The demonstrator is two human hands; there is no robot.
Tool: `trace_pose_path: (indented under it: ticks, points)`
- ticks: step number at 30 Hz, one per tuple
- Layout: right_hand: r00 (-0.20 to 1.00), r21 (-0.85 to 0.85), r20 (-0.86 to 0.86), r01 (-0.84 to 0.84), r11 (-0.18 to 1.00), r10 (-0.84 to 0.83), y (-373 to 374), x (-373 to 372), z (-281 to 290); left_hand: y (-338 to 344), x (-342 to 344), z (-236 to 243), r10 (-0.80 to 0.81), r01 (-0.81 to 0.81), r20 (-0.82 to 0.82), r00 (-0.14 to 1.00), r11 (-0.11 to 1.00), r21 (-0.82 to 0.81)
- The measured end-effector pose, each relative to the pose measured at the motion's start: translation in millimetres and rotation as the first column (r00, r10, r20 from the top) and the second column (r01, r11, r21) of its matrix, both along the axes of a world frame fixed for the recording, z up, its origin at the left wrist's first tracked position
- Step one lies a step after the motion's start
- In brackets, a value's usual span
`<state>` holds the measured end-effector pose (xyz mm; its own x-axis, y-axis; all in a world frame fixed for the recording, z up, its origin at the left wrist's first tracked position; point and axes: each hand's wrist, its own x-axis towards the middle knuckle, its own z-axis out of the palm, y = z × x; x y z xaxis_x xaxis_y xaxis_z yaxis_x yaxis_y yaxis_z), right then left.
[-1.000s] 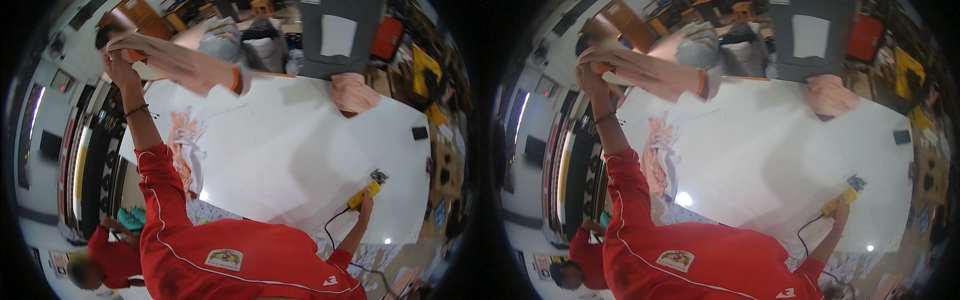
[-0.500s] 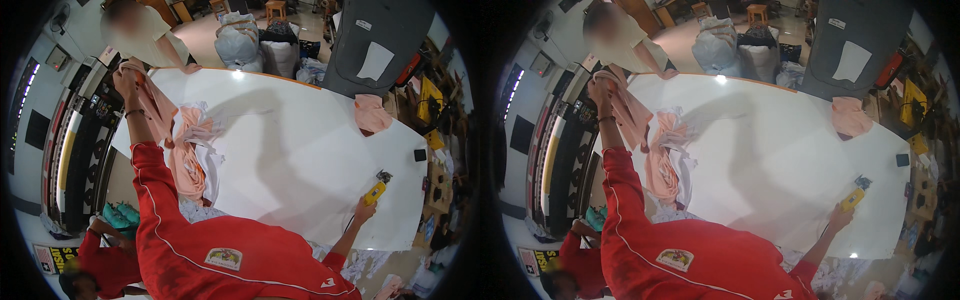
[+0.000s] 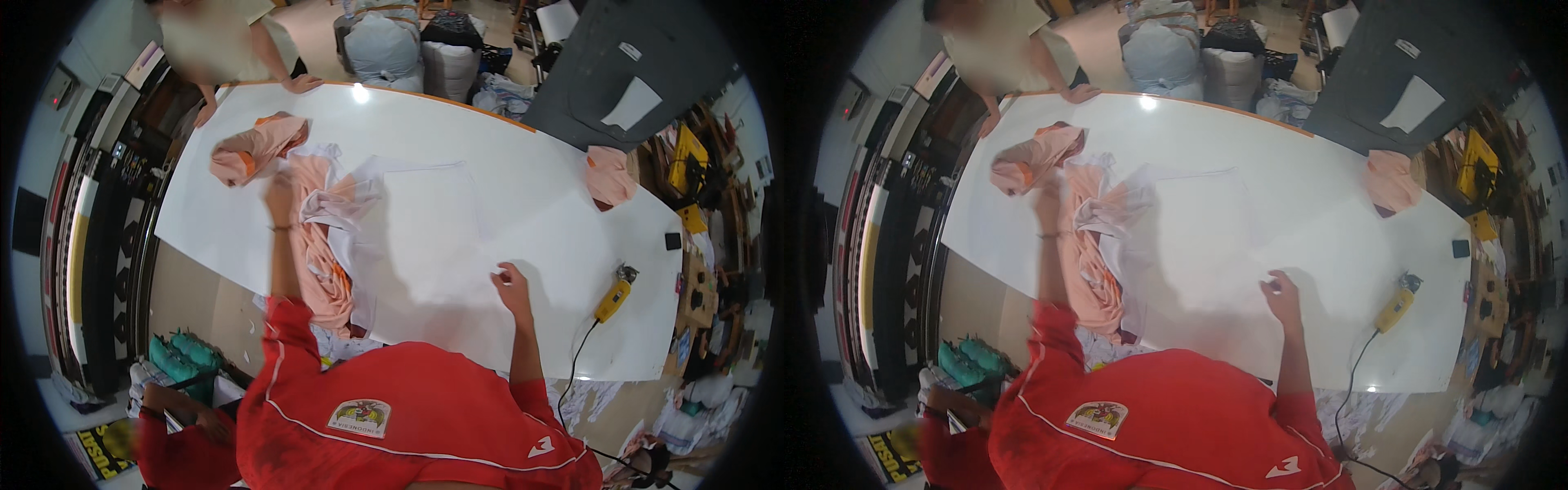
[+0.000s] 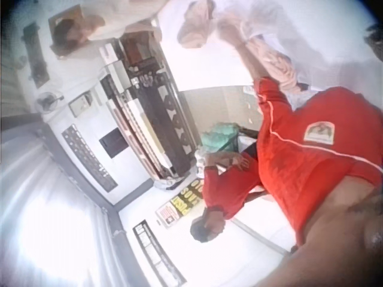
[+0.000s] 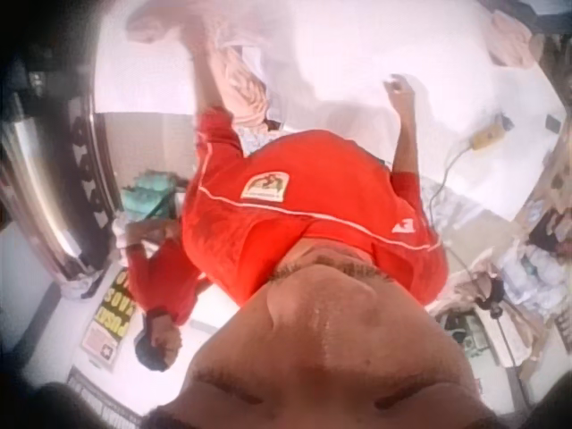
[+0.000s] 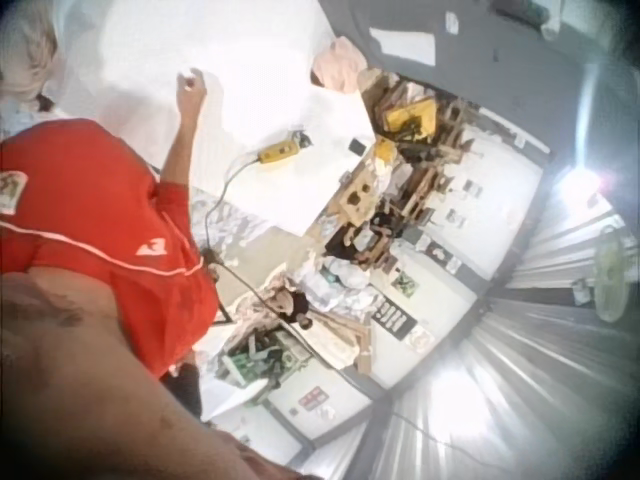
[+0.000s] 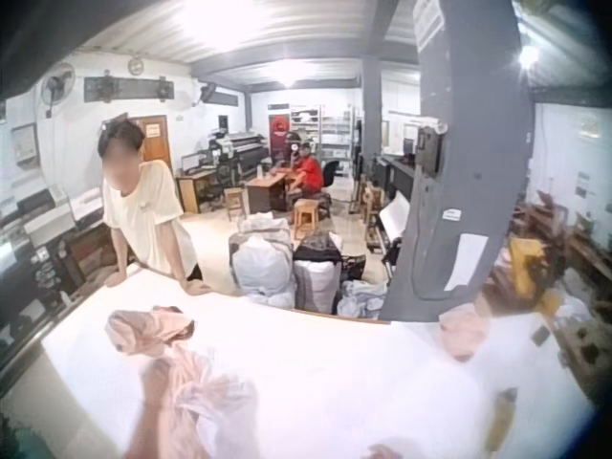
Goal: The person uses a yellow electric fabric cutter to cut a large piece of light pink fabric laid on a white table. They smooth the fabric, cut along the edges of a printed pattern, and remove the excess material. The person repeats this process for multiple sections of the fabric.
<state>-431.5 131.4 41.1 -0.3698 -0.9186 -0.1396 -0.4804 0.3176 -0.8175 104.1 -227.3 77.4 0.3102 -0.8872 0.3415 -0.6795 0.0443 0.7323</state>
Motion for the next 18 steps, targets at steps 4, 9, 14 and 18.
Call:
trace_pose_path:
  ticks: [4,9,14,18]
  points:
    - [0.928,0.17,0.08,-0.373,0.912,0.364,-66.6,70.1,22.2,213.4,-110.5,-60.9,-0.274,0.186,0.117,0.954,0.854,0.486]
    - [0.748,0.236,0.147,-0.662,0.712,0.647,-65.7,128.7,16.7,322.9,-149.7,-55.1,-0.155,-0.002,0.244,0.957,0.841,0.541]
    - [0.756,-0.245,-0.281,-0.652,0.717,0.592,-37.6,153.5,77.8,333.5,-173.4,-16.2,-0.605,0.613,-0.127,0.786,0.737,0.285]
    - [0.732,-0.226,0.074,-0.649,0.726,0.677,-30.3,90.3,75.4,331.2,-220.0,75.0,-0.799,0.811,-0.138,0.585,0.581,0.073]
